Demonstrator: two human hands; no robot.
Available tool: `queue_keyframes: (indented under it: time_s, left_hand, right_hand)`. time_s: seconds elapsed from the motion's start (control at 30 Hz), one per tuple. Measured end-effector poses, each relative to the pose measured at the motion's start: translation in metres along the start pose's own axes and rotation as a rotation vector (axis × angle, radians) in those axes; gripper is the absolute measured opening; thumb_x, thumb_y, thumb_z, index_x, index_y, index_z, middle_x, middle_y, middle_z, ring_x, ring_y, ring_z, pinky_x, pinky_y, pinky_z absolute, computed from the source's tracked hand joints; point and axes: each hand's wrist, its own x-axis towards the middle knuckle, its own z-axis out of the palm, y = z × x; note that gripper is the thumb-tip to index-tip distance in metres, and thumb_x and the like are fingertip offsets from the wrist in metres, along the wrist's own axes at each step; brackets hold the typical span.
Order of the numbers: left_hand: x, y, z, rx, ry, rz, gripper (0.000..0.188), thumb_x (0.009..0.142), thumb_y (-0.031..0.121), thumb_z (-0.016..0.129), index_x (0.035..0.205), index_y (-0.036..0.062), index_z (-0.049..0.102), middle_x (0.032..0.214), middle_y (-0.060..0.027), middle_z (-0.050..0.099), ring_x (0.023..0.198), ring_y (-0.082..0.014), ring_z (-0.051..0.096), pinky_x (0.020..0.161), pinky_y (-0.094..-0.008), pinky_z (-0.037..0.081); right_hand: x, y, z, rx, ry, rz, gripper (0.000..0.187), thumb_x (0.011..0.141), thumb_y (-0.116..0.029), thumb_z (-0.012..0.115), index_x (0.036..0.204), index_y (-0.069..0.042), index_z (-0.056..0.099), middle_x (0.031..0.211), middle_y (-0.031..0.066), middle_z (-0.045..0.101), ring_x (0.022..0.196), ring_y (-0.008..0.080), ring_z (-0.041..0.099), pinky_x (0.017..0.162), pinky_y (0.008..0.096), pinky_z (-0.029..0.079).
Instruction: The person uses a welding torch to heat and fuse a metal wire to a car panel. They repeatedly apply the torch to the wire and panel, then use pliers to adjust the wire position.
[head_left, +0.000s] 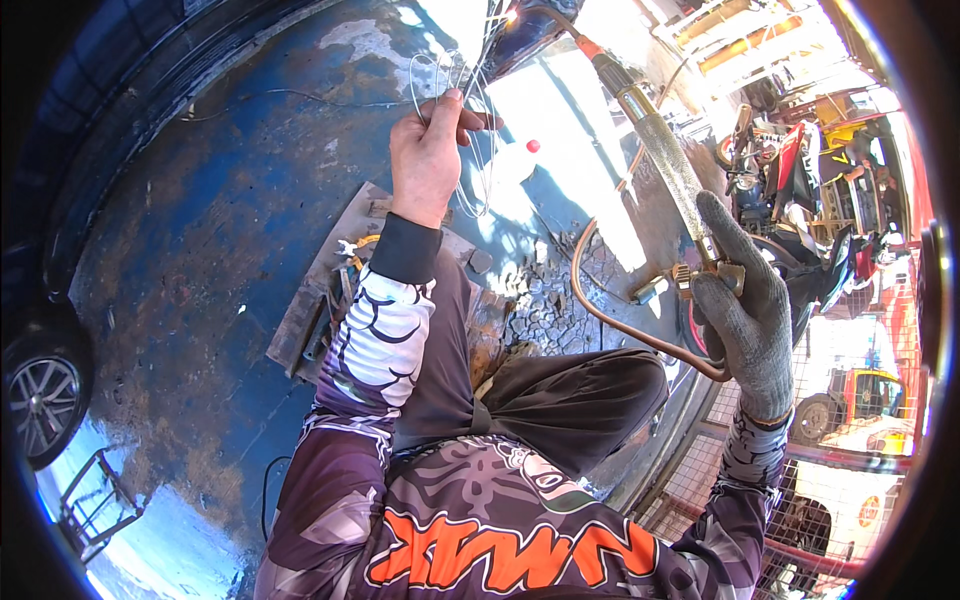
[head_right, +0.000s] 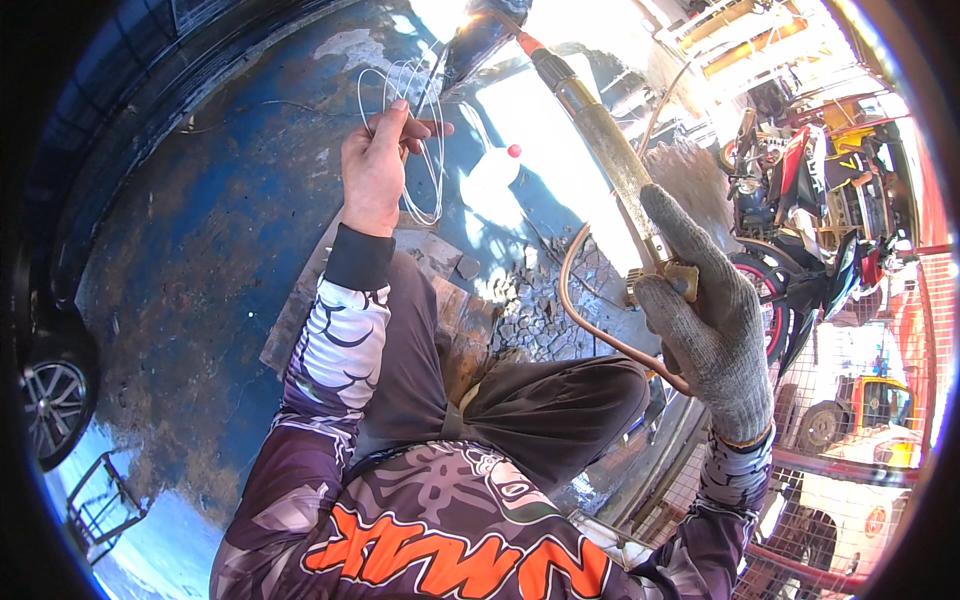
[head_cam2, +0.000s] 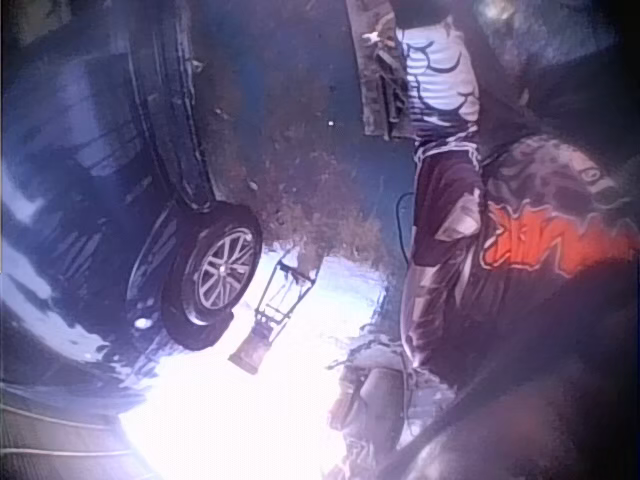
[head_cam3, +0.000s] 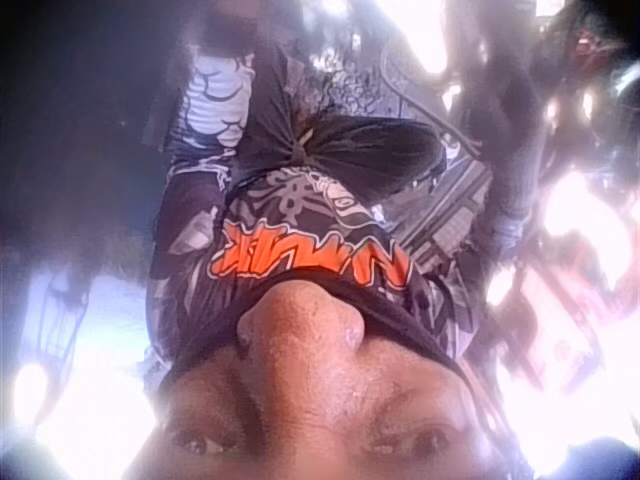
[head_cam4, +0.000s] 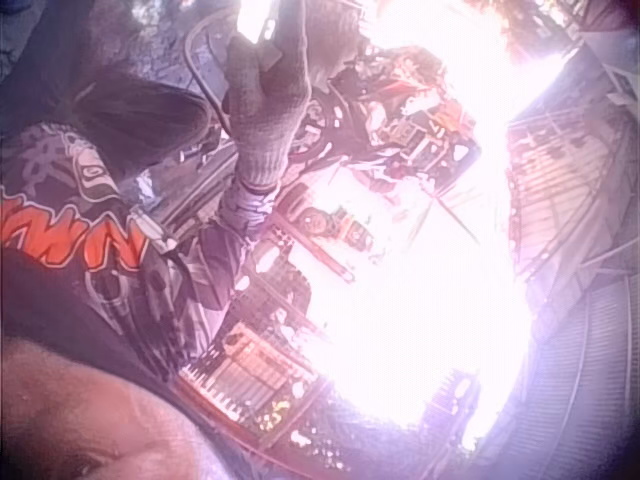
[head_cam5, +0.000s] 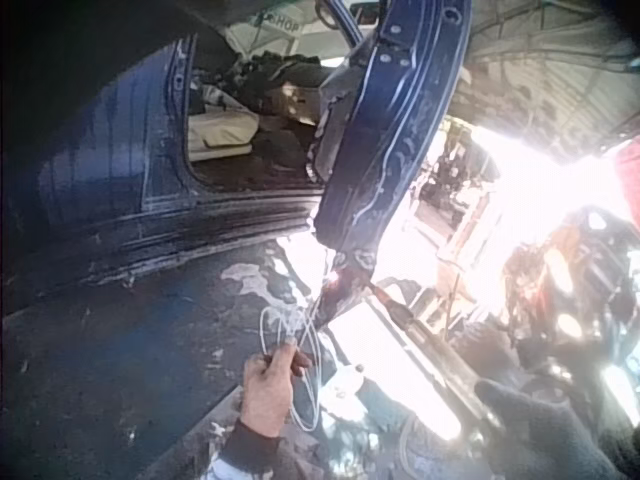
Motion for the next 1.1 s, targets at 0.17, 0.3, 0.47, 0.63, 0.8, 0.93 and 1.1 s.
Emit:
queue_keyframes:
  time_s: [0.17,0.3,0.47,0.63,0.8,0.93,1.1]
  left_hand:
    - [-0.001,0.001,0.000,0.003,0.003,-0.006,0.042,0.107,0.026,0.059,0.071,0.0041,0.064,0.080,-0.0123,0.072,0.091,-0.0262,0.077,0.086,-0.0340,0.049]
    - [-0.001,0.000,0.001,-0.007,0.002,0.000,0.042,0.107,0.026,0.059,0.072,0.0042,0.065,0.080,-0.0110,0.072,0.090,-0.0248,0.077,0.083,-0.0314,0.048]
    - [0.001,-0.003,0.001,-0.008,0.025,0.009,0.042,0.104,0.028,0.061,0.072,0.0022,0.070,0.082,-0.0063,0.078,0.068,-0.0078,0.051,0.068,-0.0268,0.044]
    - [0.001,-0.002,0.000,-0.001,0.019,0.012,0.042,0.104,0.028,0.061,0.073,0.0023,0.070,0.082,-0.0065,0.078,0.068,-0.0079,0.051,0.068,-0.0270,0.045]
    - [0.000,0.000,0.000,0.008,-0.005,0.004,0.040,0.107,0.025,0.058,0.072,0.0059,0.065,0.080,-0.0109,0.074,0.089,-0.0219,0.076,0.080,-0.0298,0.047]
    - [0.000,0.001,0.001,-0.003,-0.004,0.000,0.040,0.107,0.025,0.059,0.073,0.0054,0.065,0.081,-0.0114,0.074,0.089,-0.0222,0.076,0.080,-0.0297,0.047]
    - [0.001,-0.002,0.000,-0.002,0.006,0.020,0.042,0.105,0.028,0.060,0.073,0.0030,0.069,0.082,-0.0090,0.077,0.075,-0.0124,0.059,0.071,-0.0273,0.045]
  right_hand:
    - [0.000,0.002,0.001,0.010,0.007,0.001,0.065,0.101,-0.010,0.064,0.161,-0.007,0.040,0.071,-0.0042,0.057,0.048,0.0007,0.042,0.041,0.0195,0.032]
    - [-0.001,-0.001,0.000,-0.006,0.009,0.012,0.065,0.101,-0.011,0.064,0.161,-0.007,0.041,0.072,-0.0041,0.057,0.048,0.0008,0.042,0.041,0.0194,0.032]
    - [-0.002,-0.004,0.000,-0.013,0.003,0.015,0.065,0.101,-0.011,0.065,0.161,-0.007,0.041,0.073,-0.0042,0.057,0.048,0.0007,0.042,0.042,0.0193,0.032]
    - [-0.001,-0.004,0.000,-0.034,0.002,0.008,0.065,0.101,-0.012,0.066,0.161,-0.007,0.041,0.072,-0.0043,0.056,0.048,0.0007,0.042,0.042,0.0191,0.033]
    - [0.000,-0.005,0.001,-0.017,-0.001,0.010,0.065,0.101,-0.013,0.066,0.161,-0.008,0.041,0.072,-0.0044,0.056,0.049,0.0007,0.042,0.042,0.0190,0.033]
    - [-0.001,-0.013,0.000,0.051,0.009,0.097,0.066,0.096,-0.005,0.068,0.158,-0.002,0.045,0.127,0.0069,0.062,0.082,0.0056,0.056,0.072,0.0228,0.048]
    - [-0.002,-0.012,-0.002,0.036,0.004,0.089,0.065,0.096,-0.002,0.068,0.156,0.002,0.045,0.145,0.0118,0.061,0.100,0.0094,0.062,0.088,0.0270,0.054]
